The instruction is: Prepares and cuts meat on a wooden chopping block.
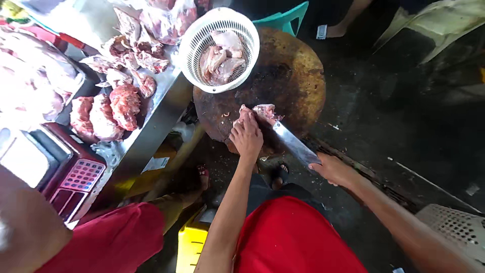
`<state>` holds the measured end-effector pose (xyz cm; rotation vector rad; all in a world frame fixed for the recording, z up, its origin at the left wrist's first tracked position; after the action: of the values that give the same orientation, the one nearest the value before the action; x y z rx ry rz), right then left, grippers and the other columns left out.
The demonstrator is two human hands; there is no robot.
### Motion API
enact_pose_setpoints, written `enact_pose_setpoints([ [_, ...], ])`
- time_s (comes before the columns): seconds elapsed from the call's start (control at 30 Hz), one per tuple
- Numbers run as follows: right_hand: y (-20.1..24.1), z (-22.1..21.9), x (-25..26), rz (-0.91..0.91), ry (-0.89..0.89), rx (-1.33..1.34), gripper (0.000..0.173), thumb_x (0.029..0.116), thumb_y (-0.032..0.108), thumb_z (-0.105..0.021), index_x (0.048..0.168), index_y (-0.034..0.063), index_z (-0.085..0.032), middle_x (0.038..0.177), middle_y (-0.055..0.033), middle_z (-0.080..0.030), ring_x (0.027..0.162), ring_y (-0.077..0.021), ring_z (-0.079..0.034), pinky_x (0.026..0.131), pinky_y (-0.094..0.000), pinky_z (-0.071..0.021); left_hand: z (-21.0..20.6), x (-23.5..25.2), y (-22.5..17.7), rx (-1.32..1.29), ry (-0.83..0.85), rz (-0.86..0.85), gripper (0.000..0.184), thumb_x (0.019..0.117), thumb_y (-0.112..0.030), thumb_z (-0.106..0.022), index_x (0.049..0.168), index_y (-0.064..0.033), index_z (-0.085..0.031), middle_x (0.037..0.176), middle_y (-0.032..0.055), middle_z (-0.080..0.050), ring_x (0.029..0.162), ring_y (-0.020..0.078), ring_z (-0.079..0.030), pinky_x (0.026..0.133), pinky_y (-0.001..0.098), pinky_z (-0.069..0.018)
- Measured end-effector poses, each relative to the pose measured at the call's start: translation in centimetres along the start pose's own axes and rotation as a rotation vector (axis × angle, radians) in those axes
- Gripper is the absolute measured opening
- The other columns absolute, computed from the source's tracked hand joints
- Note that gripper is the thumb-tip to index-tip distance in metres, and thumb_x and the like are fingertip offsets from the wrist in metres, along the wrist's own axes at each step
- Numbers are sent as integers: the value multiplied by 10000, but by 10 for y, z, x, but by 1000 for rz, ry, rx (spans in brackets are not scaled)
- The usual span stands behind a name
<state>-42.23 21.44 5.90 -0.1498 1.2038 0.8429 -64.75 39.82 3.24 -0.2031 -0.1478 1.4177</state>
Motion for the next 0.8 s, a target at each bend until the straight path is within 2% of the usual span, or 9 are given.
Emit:
enact_pose_setpoints([
  [0.07, -4, -16, 5, 40, -56, 11, 475, 1065, 423, -538, 1362, 54, -512, 996, -207, -661, 741, -323, -684, 714, -525, -579, -10, -10, -1, 13, 80, 36, 967, 797, -524, -779, 1589, -134, -382, 1393, 320, -497, 1209, 503, -534, 930, 664, -451],
  [0.1, -6, -24, 7, 69, -83, 31, 473, 1067, 420, -534, 1365, 53, -515, 1006, -208, -668, 754, -328, -693, 729, -531, -584, -11, -12, 0, 11, 109, 55, 967, 792, -461, -796, 1593, -127, -368, 1419, 328, -473, 1216, 505, -530, 931, 661, -455],
  [0.2, -15, -43, -1, 119, -121, 186, 434, 1069, 381, -540, 1344, 46, -548, 911, -178, -667, 685, -291, -674, 680, -496, -591, -2, -12, 7, -15, 131, 109, 803, 843, -232, -734, 1562, -84, -409, 1400, 316, -510, 1249, 496, -533, 944, 629, -484],
  [0.3, -12, -40, -16, 154, -99, 457, 336, 1066, 302, -572, 1282, 45, -555, 703, -93, -592, 501, -183, -588, 495, -359, -548, 11, 13, 15, 28, 117, 79, 497, 970, -193, -592, 1431, -14, -540, 1325, 280, -602, 1254, 462, -561, 1014, 611, -452],
  [0.4, -7, -24, -22, 187, -216, 532, 327, 1064, 287, -580, 1272, 35, -569, 685, -93, -593, 494, -187, -587, 491, -366, -547, 28, 37, 14, 60, 139, -34, 459, 969, -168, -617, 1405, -33, -570, 1354, 255, -588, 1227, 432, -595, 985, 561, -508],
  [0.5, -7, -2, 1, 186, -350, 461, 392, 1073, 310, -556, 1340, 23, -547, 820, -182, -651, 611, -289, -651, 612, -497, -582, 73, 55, 12, 43, 162, -132, 528, 914, -174, -710, 1410, -51, -577, 1396, 256, -545, 1241, 407, -595, 1012, 497, -532],
  [0.63, -20, -6, 38, 163, -360, 520, 439, 1054, 287, -588, 1389, 8, -533, 1004, -282, -674, 772, -401, -689, 732, -609, -570, 144, 84, 28, -21, -16, -334, 314, 981, -18, -525, 1250, 4, -685, 1300, 260, -617, 1186, 389, -640, 1016, 494, -541],
  [0.7, -22, -10, 44, 191, -373, 614, 439, 1033, 255, -624, 1364, -23, -545, 985, -280, -678, 739, -388, -687, 709, -598, -574, 192, 101, 23, 19, -54, -341, 311, 993, -29, -492, 1217, -8, -709, 1259, 237, -647, 1149, 373, -662, 992, 503, -546],
  [0.8, -22, -18, 45, 176, -384, 684, 441, 1028, 245, -631, 1349, -43, -537, 935, -266, -671, 674, -352, -669, 664, -564, -576, 267, 119, 5, 58, -5, -269, 312, 1007, -66, -497, 1233, -51, -711, 1279, 189, -654, 1138, 351, -666, 990, 549, -530],
])
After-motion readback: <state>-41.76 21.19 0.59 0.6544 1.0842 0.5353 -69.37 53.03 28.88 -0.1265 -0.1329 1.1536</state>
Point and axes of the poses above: each hand's wrist, its own x-axis towards the middle knuckle, its own z-axis out of the back of the hand, y = z × x, the point moved 5 cm from there along x, towards the middle knuckle
